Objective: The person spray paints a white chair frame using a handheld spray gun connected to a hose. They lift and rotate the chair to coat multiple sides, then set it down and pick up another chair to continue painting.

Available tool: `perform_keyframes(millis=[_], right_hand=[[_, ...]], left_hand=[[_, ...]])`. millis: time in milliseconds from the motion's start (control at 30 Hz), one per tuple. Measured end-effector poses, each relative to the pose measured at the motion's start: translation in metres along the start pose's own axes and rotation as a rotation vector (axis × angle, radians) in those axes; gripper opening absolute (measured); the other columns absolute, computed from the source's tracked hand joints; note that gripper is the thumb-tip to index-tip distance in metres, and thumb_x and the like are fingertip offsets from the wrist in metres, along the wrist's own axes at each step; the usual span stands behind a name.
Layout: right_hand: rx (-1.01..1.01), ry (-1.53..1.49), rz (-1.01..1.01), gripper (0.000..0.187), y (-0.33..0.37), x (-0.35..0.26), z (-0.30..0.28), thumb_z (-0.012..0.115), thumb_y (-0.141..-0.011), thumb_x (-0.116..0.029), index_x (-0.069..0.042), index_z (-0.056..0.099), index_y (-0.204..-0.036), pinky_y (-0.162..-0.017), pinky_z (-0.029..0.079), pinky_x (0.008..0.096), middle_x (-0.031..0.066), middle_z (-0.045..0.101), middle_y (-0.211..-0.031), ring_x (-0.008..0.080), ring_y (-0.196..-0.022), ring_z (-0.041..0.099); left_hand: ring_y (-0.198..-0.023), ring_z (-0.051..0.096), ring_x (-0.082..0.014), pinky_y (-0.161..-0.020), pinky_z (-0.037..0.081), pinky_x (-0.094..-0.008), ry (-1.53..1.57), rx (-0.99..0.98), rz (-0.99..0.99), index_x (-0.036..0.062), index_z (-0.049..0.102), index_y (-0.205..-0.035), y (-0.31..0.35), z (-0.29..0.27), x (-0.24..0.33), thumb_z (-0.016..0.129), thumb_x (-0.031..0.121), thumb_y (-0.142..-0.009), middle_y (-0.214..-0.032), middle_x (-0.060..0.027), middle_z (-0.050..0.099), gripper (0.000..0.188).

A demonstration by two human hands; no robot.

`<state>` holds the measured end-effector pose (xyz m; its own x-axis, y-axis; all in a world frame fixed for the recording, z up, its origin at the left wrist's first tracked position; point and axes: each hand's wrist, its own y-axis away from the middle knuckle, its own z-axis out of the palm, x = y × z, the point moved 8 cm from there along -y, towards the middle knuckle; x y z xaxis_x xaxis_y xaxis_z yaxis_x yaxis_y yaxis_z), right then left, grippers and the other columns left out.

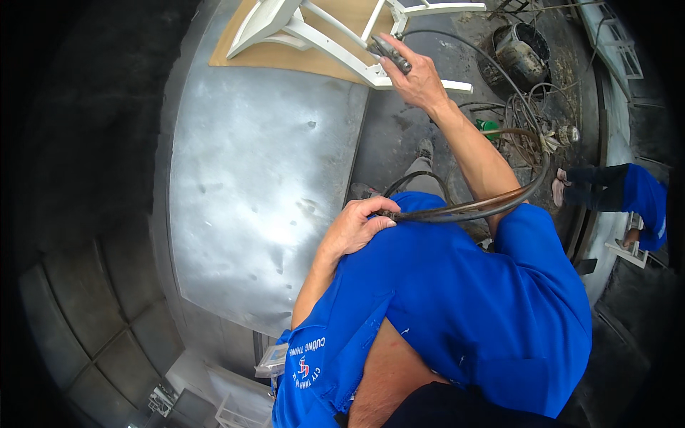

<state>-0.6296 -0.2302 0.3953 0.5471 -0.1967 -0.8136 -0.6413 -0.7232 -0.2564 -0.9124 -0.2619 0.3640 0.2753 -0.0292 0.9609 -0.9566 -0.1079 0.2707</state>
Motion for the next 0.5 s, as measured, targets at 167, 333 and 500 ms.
perform_keyframes(millis=[167, 333, 500], right_hand=[[0.096, -0.014, -0.293, 0.048, -0.015, -0.037, 0.008, 0.069, -0.099, -0.026, -0.018, 0.06, -0.146, -0.086, 0.059, 0.0419, 0.02, 0.076, -0.112, 0.0359, -0.099, 0.075], [0.026, 0.015, -0.219, 0.048, 0.0, -0.016, 0.024, 0.069, -0.099, -0.025, -0.019, 0.06, -0.146, -0.086, 0.059, 0.0434, 0.0208, 0.075, -0.112, 0.0372, -0.1, 0.074], [-0.001, 0.112, -0.054, 0.049, 0.046, 0.018, 0.019, 0.069, -0.098, -0.025, -0.018, 0.06, -0.146, -0.09, 0.057, 0.0466, 0.0234, 0.074, -0.116, 0.0416, -0.105, 0.072]], left_hand=[[-0.099, 0.075, -0.0281, -0.087, 0.058, -0.0377, 0.021, 0.001, -0.002, 0.0043, 0.073, -0.115, 0.004, 0.0, -0.001, 0.076, 0.01, -0.092, -0.106, -0.0121, 0.078, 0.024], [-0.099, 0.075, -0.0283, -0.086, 0.058, -0.0379, 0.031, -0.012, 0.003, 0.0046, 0.073, -0.114, 0.006, 0.002, -0.006, 0.077, 0.01, -0.091, -0.106, -0.0118, 0.078, 0.024], [-0.099, 0.075, -0.0291, -0.086, 0.058, -0.0382, 0.037, -0.019, 0.012, 0.0044, 0.073, -0.113, 0.012, 0.0, -0.011, 0.077, 0.009, -0.091, -0.105, -0.0122, 0.078, 0.023]])
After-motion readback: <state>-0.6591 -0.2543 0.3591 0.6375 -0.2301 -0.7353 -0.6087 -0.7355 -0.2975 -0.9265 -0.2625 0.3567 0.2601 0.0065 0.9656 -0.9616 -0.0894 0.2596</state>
